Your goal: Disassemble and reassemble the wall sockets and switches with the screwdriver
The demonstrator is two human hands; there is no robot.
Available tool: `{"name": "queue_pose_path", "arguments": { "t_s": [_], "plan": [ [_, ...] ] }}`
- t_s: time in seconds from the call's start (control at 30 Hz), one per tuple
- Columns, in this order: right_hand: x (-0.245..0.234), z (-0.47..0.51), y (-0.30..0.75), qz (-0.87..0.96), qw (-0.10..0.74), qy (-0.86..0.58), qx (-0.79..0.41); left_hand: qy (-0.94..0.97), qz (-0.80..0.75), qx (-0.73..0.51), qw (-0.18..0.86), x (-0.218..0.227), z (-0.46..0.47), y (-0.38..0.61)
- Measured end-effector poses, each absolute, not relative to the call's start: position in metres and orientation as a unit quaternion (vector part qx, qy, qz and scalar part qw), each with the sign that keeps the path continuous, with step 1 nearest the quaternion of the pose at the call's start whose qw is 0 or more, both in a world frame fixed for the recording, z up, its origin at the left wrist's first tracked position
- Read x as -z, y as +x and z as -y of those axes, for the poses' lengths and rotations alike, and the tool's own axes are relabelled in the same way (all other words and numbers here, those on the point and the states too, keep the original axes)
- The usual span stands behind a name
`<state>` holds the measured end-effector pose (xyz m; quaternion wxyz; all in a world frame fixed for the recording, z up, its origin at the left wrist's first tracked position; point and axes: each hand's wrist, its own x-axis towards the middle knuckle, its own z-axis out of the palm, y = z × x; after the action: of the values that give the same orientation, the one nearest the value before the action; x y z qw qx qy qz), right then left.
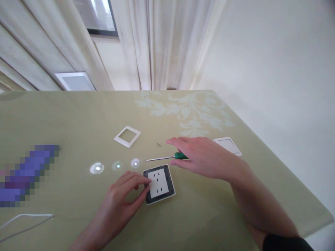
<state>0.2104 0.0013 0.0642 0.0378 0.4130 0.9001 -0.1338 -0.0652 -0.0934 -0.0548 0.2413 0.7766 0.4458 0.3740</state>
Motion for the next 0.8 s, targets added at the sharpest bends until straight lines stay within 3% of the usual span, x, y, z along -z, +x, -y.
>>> {"name": "queue_pose_path", "arguments": {
  "t_s": [0.8],
  "plan": [
    [-0.0619, -0.0035, 0.2084, -0.899, 0.035, 0.411, 0.144, 0.764, -0.475, -0.345, 0.268, 0.0559, 0.0954, -0.0654]
  ]
}}
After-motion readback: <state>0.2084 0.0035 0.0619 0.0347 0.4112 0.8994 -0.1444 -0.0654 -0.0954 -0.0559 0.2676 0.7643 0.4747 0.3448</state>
